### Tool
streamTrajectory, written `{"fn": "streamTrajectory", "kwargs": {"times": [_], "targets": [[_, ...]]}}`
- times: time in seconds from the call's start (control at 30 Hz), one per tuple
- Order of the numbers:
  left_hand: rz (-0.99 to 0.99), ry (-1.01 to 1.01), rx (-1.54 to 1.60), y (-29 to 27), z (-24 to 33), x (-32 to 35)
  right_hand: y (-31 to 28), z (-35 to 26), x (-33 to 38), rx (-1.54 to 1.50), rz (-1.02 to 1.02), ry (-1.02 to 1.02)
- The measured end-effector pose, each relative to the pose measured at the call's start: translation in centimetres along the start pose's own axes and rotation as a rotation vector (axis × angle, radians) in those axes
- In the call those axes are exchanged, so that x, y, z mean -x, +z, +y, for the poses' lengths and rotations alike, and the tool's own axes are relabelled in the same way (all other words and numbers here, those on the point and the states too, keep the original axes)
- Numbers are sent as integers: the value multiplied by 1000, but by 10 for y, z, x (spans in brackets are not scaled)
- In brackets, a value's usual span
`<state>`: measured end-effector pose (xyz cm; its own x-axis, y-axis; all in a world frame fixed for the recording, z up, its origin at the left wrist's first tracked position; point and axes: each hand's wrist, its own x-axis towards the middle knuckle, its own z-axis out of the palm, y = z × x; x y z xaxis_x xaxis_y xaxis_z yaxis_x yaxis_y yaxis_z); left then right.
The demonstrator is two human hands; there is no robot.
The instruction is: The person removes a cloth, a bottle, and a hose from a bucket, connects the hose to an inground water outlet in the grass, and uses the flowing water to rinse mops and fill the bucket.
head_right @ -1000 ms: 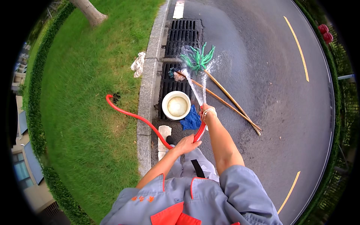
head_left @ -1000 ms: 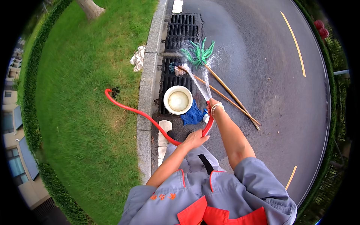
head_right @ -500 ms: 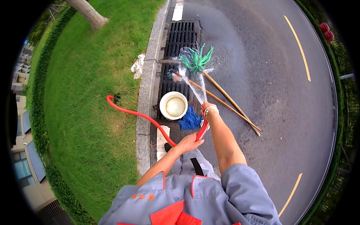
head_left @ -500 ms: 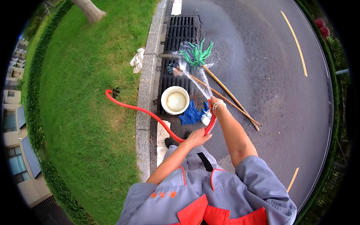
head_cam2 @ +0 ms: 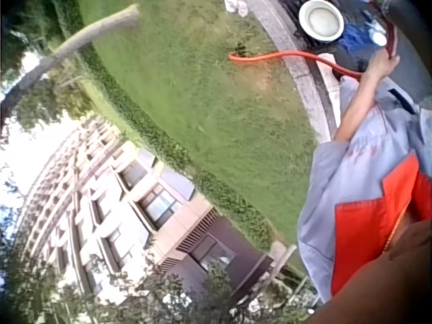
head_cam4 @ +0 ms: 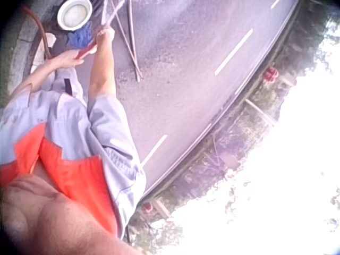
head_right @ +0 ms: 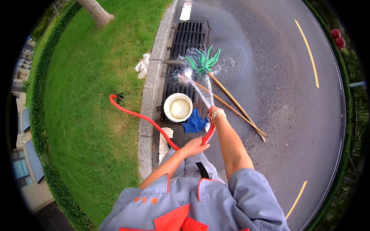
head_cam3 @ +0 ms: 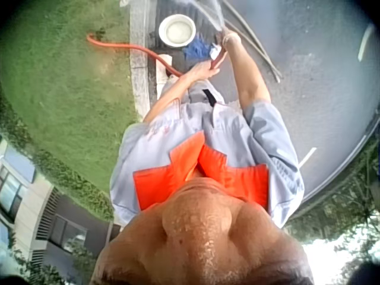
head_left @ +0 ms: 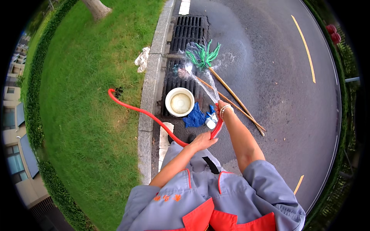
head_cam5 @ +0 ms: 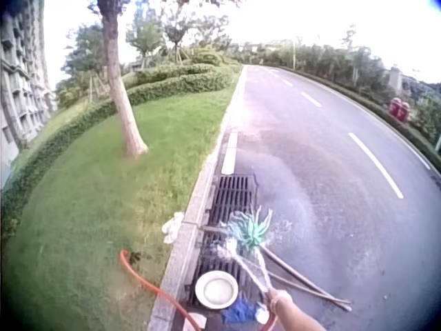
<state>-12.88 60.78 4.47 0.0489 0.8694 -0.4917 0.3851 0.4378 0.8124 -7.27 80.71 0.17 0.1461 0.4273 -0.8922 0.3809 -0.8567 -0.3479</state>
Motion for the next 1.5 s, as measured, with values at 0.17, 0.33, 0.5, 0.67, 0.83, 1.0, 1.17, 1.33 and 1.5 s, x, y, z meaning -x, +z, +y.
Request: {"fn": "streamTrajectory", "kwargs": {"times": [0.17,0.33,0.5,0.67,0.83,1.0,1.17,1.33,1.5], "targets": [[-6,59,-37,-3,-14,0,10,-5,19,17,-7,-30],[-52,35,6,-15,-19,10,24,-6,42,89,43,-22],[-102,78,56,-36,-18,21,33,-9,52,27,41,-24],[-25,109,-5,-39,-31,28,49,-10,61,85,75,-1],[-108,90,37,-50,-36,28,55,-9,63,60,108,-10],[-122,81,174,-48,-43,35,66,-11,67,177,101,-45],[-138,92,118,-61,-39,41,68,-3,65,65,147,-22],[-117,87,124,-64,-47,40,78,-9,68,161,129,-65],[-148,35,79,-66,-53,52,86,6,81,164,132,-29]]}}
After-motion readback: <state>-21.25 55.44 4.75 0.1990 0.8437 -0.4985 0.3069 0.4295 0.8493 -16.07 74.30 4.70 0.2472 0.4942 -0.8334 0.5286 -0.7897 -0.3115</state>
